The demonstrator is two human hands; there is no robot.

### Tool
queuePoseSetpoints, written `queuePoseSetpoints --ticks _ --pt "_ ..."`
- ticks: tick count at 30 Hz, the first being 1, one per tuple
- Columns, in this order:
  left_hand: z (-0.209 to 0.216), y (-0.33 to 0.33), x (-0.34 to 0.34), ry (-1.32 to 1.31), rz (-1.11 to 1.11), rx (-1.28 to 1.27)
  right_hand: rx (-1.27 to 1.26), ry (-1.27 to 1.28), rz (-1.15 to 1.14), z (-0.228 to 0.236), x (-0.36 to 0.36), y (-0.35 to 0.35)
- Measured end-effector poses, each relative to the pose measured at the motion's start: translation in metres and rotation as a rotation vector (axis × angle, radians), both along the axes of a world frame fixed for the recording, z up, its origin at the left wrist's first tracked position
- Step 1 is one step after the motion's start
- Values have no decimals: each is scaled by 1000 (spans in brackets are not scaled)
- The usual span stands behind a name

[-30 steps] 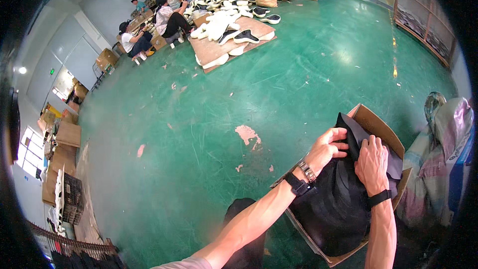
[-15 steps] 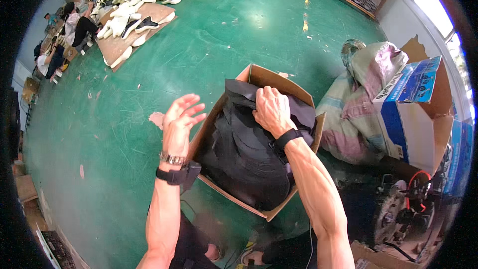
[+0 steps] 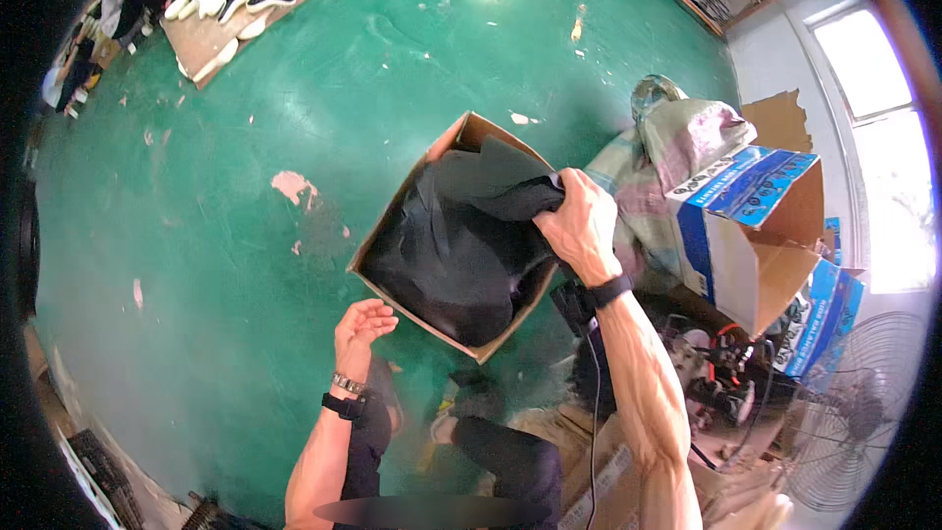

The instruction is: The recorder sprays adhesive onto black shoe components and arranges them on a drying rack.

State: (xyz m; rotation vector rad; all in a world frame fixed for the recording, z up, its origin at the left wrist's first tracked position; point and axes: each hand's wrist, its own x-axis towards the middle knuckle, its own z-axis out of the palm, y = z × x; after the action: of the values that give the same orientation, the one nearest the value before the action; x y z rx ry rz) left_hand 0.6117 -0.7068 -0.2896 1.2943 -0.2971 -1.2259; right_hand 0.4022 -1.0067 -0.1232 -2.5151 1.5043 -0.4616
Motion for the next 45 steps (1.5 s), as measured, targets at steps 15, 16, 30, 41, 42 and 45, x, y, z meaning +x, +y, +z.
queuePoseSetpoints --ticks 15,16,30,41,42,45 --pt "131 202 -40 -4 -1182 137 560 -299 -723 255 -45 351" --pt "135 226 -48 188 -1145 258 562 -375 -766 267 -47 376" --pt "270 289 -89 1009 -1089 79 261 -1616 -1287 418 -60 617" --pt "410 447 -166 783 -1540 577 -416 -2192 -1390 490 -42 921" --pt "420 463 -173 753 -1618 472 -511 -2127 -1433 484 -44 947" --pt "445 490 -196 758 -1758 533 -738 -2119 -1591 464 -44 1021"
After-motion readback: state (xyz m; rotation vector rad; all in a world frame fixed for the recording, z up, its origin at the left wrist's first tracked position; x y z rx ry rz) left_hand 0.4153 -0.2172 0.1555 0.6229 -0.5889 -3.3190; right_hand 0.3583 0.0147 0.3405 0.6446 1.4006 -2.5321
